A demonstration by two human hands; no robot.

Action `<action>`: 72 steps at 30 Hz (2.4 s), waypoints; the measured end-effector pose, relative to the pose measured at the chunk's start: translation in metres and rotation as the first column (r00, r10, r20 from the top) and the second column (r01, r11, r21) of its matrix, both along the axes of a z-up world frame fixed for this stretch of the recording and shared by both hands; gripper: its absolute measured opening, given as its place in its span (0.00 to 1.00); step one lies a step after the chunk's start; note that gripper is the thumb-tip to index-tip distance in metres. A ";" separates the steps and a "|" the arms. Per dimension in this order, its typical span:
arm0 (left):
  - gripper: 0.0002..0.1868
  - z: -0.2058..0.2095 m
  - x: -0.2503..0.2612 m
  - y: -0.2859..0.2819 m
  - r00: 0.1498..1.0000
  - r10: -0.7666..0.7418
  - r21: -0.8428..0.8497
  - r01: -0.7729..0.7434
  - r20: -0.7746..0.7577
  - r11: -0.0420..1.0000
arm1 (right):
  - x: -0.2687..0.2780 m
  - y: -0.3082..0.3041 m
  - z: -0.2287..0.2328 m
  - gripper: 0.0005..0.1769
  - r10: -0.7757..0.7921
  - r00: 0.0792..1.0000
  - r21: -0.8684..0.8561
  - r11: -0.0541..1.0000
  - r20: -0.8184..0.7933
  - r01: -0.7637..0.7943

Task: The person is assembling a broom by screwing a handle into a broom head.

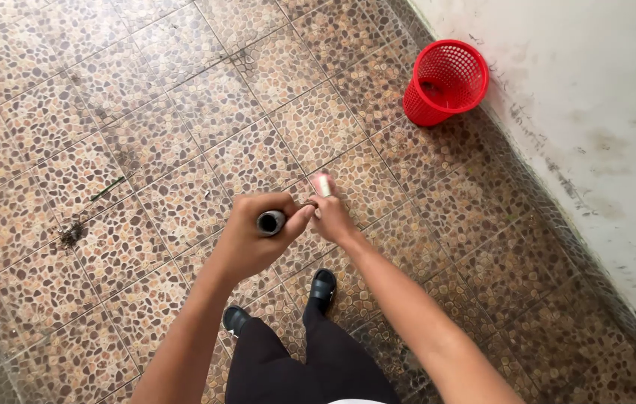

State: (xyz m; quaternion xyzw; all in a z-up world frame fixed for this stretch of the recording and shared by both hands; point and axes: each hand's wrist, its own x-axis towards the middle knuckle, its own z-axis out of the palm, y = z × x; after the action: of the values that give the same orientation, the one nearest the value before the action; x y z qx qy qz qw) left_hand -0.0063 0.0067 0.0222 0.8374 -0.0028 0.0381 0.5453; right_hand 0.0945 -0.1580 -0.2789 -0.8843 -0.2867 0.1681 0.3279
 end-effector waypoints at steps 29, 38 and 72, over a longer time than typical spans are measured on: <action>0.15 0.000 -0.007 -0.031 0.998 0.000 0.021 -0.001 0.068 1.000 | -0.035 0.024 0.058 0.25 0.205 0.875 0.585 0.804 -0.438 0.104; 0.14 -0.058 -0.005 -0.058 1.000 -0.023 -0.155 0.026 0.020 0.988 | -0.008 -0.067 0.001 0.22 -0.153 0.971 -0.198 0.973 -0.181 0.116; 0.17 -0.038 -0.010 -0.063 0.978 -0.066 -0.141 0.095 0.198 0.985 | -0.015 -0.078 0.004 0.27 -0.192 0.978 -0.121 0.976 -0.082 0.182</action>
State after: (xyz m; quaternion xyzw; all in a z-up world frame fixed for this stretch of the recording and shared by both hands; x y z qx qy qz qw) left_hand -0.0166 -0.0564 -0.0163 0.7858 -0.0867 0.0969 0.6047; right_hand 0.0796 -0.2361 -0.2744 -0.9156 -0.1766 0.1935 0.3050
